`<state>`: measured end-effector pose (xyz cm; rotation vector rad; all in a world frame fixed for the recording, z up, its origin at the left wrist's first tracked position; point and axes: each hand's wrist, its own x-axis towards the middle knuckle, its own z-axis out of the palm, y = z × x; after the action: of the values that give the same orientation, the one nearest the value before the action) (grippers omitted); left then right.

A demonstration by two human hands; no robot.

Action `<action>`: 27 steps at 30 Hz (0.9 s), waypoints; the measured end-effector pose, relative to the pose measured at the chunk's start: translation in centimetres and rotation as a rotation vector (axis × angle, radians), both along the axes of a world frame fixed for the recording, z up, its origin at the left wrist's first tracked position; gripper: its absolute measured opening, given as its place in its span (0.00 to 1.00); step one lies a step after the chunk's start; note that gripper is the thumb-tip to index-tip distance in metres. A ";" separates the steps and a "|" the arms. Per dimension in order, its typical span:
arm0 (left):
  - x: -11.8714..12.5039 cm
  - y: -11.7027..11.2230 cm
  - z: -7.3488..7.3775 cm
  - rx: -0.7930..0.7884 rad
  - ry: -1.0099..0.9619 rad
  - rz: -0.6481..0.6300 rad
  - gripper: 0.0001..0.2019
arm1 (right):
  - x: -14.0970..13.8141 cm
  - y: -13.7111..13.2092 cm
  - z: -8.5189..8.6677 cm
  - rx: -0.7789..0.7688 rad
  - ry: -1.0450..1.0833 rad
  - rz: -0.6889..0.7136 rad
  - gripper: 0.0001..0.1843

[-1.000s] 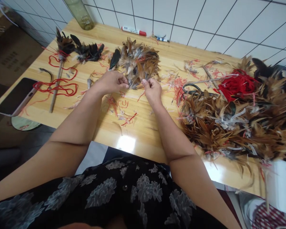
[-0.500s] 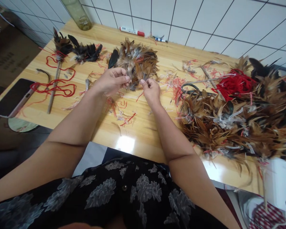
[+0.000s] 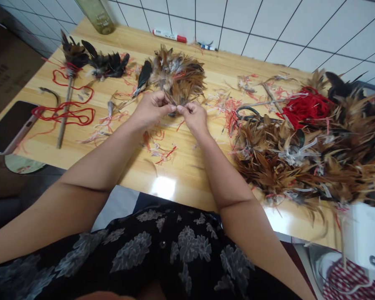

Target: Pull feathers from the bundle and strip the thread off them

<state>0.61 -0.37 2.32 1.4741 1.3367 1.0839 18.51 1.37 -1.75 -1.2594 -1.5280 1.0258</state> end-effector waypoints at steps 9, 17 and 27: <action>0.5 -0.2 0.4 0.001 -0.013 0.007 0.23 | 0.3 0.4 -0.7 0.055 -0.012 0.054 0.40; -2.4 0.5 2.0 0.060 0.137 0.118 0.10 | 0.8 1.4 -2.0 0.056 0.094 -0.020 0.41; -3.7 1.1 0.4 0.017 0.585 -0.059 0.09 | 1.3 2.1 -3.2 0.067 0.103 -0.026 0.40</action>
<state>-3.09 0.75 2.67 1.9185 1.6603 0.6416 19.81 3.52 -4.93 -1.1594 -1.4515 0.9992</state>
